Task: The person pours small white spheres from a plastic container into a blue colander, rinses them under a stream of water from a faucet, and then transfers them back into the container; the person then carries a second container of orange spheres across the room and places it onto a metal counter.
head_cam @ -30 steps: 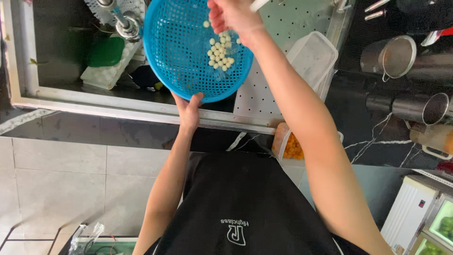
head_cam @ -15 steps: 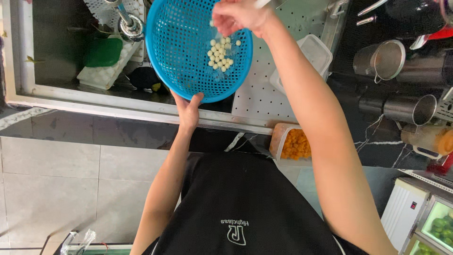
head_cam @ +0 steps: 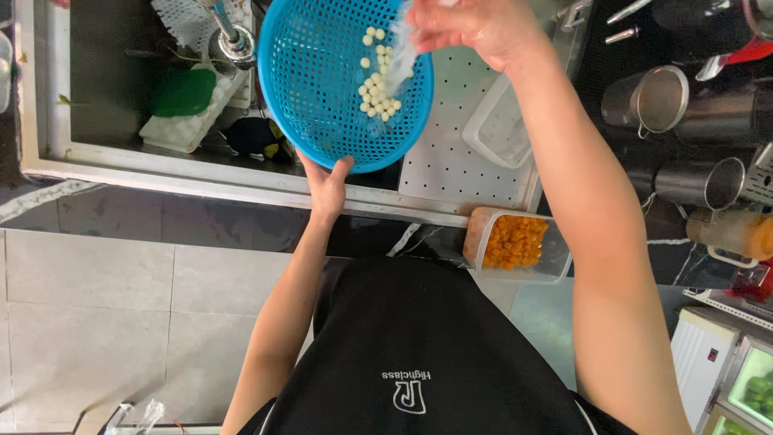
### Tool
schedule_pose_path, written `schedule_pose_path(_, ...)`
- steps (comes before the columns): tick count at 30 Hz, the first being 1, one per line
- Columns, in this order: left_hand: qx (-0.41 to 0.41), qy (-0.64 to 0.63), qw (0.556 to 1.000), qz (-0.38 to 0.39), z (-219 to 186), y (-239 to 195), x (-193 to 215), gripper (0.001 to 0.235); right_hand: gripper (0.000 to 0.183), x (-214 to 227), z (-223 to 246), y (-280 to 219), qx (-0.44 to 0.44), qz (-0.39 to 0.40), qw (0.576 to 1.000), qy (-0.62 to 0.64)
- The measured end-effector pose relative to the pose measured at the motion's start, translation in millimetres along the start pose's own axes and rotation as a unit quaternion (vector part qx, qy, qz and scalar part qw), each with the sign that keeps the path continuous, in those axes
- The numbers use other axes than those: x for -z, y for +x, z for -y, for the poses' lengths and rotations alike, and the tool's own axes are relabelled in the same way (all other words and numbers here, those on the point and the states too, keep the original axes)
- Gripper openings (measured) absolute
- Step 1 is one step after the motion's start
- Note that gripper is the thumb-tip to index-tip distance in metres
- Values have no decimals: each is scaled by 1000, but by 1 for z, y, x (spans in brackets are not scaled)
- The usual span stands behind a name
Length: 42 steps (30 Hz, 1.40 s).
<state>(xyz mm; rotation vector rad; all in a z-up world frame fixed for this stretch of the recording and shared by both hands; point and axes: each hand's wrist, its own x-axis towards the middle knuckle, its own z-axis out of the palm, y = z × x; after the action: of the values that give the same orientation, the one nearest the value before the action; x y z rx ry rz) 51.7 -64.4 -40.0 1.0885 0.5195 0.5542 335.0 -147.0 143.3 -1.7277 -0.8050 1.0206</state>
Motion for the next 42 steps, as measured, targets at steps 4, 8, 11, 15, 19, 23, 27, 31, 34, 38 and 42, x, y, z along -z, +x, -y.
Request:
schedule_pose_path(4, -9, 4, 1000, 5, -16, -2, -7, 84, 29, -5, 1, 4, -71, -72, 990, 94)
schedule_pose_path(8, -5, 6, 1000, 6, -15, -4, -6, 84, 44, -5, -15, 10, -17, -84, 993, 84)
schedule_pose_path(11, 2, 26, 1000, -1, -10, -4, -4, 84, 40, -10, -12, 9, 12, -157, 988, -1)
schedule_pose_path(15, -22, 21, 999, 11, -9, -5, -2, 84, 38, -13, 5, -1, -93, -178, 979, -40)
schedule_pose_path(19, -24, 5, 999, 23, -13, -4, -4, 83, 46, -15, 21, -17, -121, -161, 975, -94)
schedule_pose_path(23, -11, 18, 1000, 23, -2, -3, 1, 84, 50, -17, 24, -30, -102, -153, 978, -99)
schedule_pose_path(27, -15, 9, 1000, 11, 3, -3, 2, 84, 53, -16, 25, -34, -128, -152, 976, -85)
schedule_pose_path(31, -16, 20, 1000, 14, 2, -2, 2, 84, 59, -9, 3, -30, -137, -143, 976, -92)
schedule_pose_path(34, -14, 23, 999, 22, -5, -3, 0, 85, 65, -16, 29, -39, -137, -146, 973, -116)
schedule_pose_path(38, -20, 24, 999, 23, 0, -3, 2, 86, 63, -15, 25, -39, -128, -135, 975, -121)
schedule_pose_path(42, -14, 25, 999, 23, -4, -4, 1, 86, 56, -14, 20, -36, -146, -144, 972, -112)
